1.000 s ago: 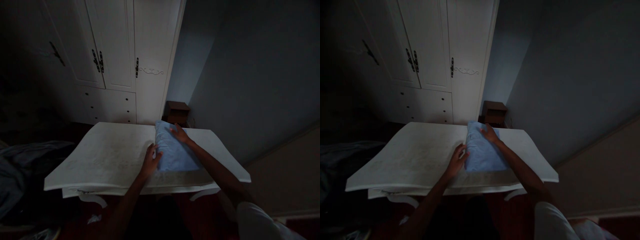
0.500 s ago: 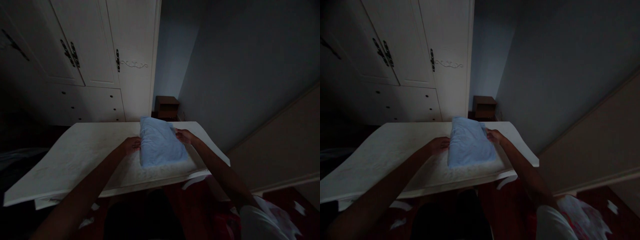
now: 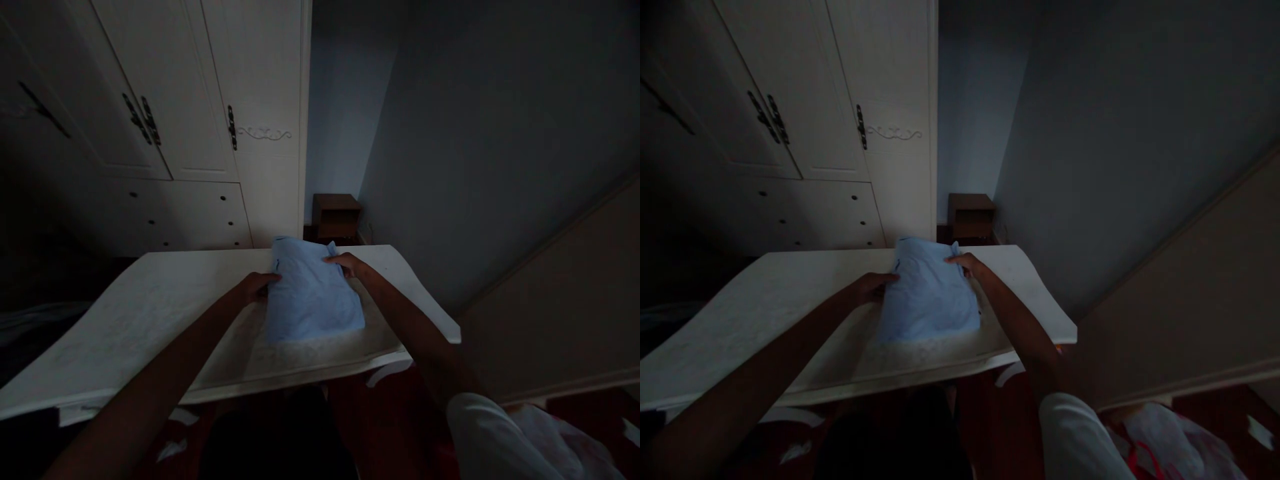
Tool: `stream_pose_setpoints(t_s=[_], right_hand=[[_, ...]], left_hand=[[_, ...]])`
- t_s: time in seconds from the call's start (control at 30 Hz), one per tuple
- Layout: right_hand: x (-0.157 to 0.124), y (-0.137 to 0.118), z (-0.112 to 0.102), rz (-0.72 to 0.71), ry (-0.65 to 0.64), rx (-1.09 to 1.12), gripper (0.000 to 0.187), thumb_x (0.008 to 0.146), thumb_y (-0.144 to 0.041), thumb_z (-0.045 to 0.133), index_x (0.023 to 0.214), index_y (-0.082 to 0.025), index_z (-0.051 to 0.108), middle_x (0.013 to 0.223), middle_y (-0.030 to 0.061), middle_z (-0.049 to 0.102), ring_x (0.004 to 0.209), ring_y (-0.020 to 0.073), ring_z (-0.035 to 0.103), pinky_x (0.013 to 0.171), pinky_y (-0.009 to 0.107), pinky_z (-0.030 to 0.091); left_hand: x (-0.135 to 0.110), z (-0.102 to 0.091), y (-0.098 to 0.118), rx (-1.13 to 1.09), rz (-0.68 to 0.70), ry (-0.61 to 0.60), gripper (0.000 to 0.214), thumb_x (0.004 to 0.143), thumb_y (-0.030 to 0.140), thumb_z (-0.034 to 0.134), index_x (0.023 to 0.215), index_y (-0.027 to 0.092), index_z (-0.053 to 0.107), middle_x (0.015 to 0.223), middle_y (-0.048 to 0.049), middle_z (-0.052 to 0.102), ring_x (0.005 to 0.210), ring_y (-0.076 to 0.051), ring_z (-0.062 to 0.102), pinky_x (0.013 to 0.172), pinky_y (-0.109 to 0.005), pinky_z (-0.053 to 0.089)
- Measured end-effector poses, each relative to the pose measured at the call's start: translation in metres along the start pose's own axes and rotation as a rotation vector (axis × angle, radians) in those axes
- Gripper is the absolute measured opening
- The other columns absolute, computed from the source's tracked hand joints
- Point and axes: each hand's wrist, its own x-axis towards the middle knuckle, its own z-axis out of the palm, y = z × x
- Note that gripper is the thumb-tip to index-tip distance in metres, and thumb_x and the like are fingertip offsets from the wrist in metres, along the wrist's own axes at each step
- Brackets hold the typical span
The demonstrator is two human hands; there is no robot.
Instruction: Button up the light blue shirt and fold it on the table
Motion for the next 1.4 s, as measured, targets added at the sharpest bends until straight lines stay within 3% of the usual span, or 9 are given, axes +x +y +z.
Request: stream_pose_setpoints(t_s=[0.13, 0.3, 0.53, 0.73, 0.9, 1.07, 1.27, 1.4], right_hand=[[0.005, -0.007, 0.003, -0.103, 0.057, -0.159, 0.025, 0.058, -0.017, 0.08, 0.08, -0.014, 0.069, 0.072, 0.0034, 0.068, 0.076, 0.0215, 0.067, 0.059, 0.024, 0.048], [-0.006, -0.004, 0.003, -0.26, 0.114, -0.25, 0.024, 0.063, -0.016, 0.073, 0.087, -0.019, 0.072, 0.095, 0.0032, 0.071, 0.101, 0.0242, 0.065, 0.08, 0.025, 0.049], [-0.014, 0.016, -0.013, -0.261, 0.164, -0.157, 0.031, 0.066, -0.017, 0.066, 0.097, -0.017, 0.069, 0.094, 0.0051, 0.072, 0.088, 0.0216, 0.068, 0.075, 0.027, 0.052], [-0.018, 0.03, -0.042, -0.184, 0.143, 0.072, 0.04, 0.061, -0.012, 0.065, 0.101, -0.012, 0.065, 0.087, 0.006, 0.073, 0.077, 0.0197, 0.069, 0.064, 0.026, 0.055], [-0.022, 0.044, -0.077, -0.176, 0.19, 0.181, 0.04, 0.057, -0.011, 0.067, 0.097, -0.012, 0.066, 0.082, 0.0048, 0.072, 0.071, 0.0187, 0.068, 0.06, 0.026, 0.055], [-0.022, 0.056, -0.122, -0.173, 0.281, 0.164, 0.036, 0.057, -0.011, 0.068, 0.093, -0.013, 0.066, 0.076, 0.004, 0.071, 0.065, 0.0175, 0.066, 0.057, 0.024, 0.053], [-0.025, 0.075, -0.173, -0.173, 0.391, -0.022, 0.022, 0.062, -0.016, 0.068, 0.083, -0.011, 0.068, 0.071, 0.0051, 0.07, 0.061, 0.0167, 0.065, 0.054, 0.023, 0.05], [-0.021, 0.084, -0.192, -0.169, 0.457, -0.224, 0.018, 0.066, -0.015, 0.066, 0.082, -0.009, 0.068, 0.072, 0.0076, 0.069, 0.064, 0.0204, 0.066, 0.056, 0.027, 0.051]], left_hand=[[-0.003, 0.002, 0.001, -0.021, -0.004, -0.005, 0.043, 0.044, 0.032, 0.087, 0.074, 0.012, 0.063, 0.067, -0.0052, 0.067, 0.059, -0.02, 0.063, 0.056, -0.033, 0.053], [-0.001, 0.005, -0.003, 0.018, 0.0, 0.014, 0.039, 0.045, 0.03, 0.086, 0.068, 0.012, 0.061, 0.058, -0.0041, 0.063, 0.053, -0.019, 0.06, 0.053, -0.033, 0.051], [0.006, 0.031, -0.005, 0.083, 0.079, -0.008, 0.036, 0.045, 0.029, 0.083, 0.066, 0.013, 0.058, 0.057, -0.0014, 0.059, 0.054, -0.018, 0.059, 0.053, -0.031, 0.049], [0.015, 0.06, -0.002, 0.137, 0.111, -0.03, 0.04, 0.043, 0.031, 0.085, 0.066, 0.014, 0.057, 0.059, -0.0006, 0.06, 0.062, -0.02, 0.063, 0.056, -0.03, 0.049], [0.018, 0.095, 0.002, 0.158, 0.127, -0.083, 0.037, 0.048, 0.03, 0.084, 0.068, 0.014, 0.057, 0.06, 0.0, 0.061, 0.067, -0.02, 0.065, 0.058, -0.029, 0.05], [0.014, 0.144, 0.007, 0.16, 0.139, -0.184, 0.028, 0.061, 0.025, 0.078, 0.081, 0.014, 0.062, 0.076, -0.0045, 0.07, 0.079, -0.022, 0.069, 0.063, -0.028, 0.054], [0.014, 0.204, 0.012, 0.239, 0.209, -0.234, 0.032, 0.07, 0.02, 0.073, 0.099, 0.012, 0.061, 0.096, -0.0107, 0.072, 0.086, -0.023, 0.07, 0.064, -0.028, 0.056], [0.011, 0.221, 0.019, 0.385, 0.3, -0.214, 0.03, 0.074, 0.019, 0.068, 0.102, 0.011, 0.061, 0.096, -0.012, 0.073, 0.082, -0.023, 0.071, 0.065, -0.03, 0.057]])
